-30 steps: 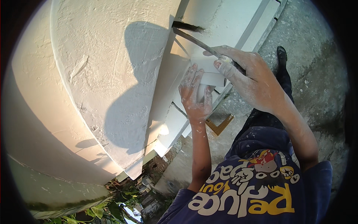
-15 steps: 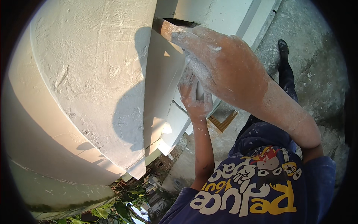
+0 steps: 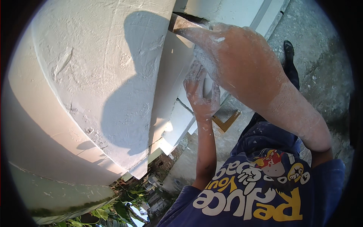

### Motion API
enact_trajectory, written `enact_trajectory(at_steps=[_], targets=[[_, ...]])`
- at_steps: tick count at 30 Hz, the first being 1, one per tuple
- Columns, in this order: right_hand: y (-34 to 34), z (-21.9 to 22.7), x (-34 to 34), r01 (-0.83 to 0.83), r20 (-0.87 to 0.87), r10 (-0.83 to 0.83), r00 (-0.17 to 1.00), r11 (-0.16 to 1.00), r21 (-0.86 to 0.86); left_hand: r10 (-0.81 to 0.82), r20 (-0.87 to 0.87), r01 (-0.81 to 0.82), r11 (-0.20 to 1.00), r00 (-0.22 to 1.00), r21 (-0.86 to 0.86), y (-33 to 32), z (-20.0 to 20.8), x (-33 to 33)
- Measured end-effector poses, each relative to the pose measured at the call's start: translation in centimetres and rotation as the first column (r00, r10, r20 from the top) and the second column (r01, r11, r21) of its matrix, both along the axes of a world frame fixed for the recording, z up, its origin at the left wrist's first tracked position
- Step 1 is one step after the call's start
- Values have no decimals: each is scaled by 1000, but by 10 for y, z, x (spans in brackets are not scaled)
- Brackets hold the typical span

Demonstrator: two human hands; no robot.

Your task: Patching and smoothing a concrete or plaster wall using a scraper and a white patching compound.

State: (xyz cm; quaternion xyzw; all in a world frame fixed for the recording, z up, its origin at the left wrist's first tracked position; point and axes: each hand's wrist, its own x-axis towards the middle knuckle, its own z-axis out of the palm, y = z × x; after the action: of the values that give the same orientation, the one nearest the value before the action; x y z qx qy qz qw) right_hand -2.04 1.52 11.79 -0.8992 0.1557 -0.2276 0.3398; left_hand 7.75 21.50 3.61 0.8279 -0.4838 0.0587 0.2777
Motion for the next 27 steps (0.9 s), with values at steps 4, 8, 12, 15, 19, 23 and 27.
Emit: enact_trajectory(at_steps=[4,8,12,15,19,23,27], targets=[[4,2,-4,76,8,-76,997,994,-83,40,12,-41,994,999,99,1,-3,1],[-3,-6,-10,30,-259,-41,965,999,-44,-9,-37,12,998,999,64,-9,8,-5],[-1,2,-7,30,118,-47,992,989,141,25,-45,-22,997,999,74,1,4,-4],[4,-6,1,63,82,-71,994,993,101,20,-42,-18,998,999,57,-3,6,-4],[0,-5,2,89,-95,-89,992,996,3,30,-62,-25,997,998,73,-8,4,-4],[-1,0,-2,75,-35,-75,997,997,10,47,-64,-40,993,997,111,-1,5,-5],[0,-28,-1,118,99,-117,988,993,-10,8,-59,-5,998,998,60,-8,5,-6]])
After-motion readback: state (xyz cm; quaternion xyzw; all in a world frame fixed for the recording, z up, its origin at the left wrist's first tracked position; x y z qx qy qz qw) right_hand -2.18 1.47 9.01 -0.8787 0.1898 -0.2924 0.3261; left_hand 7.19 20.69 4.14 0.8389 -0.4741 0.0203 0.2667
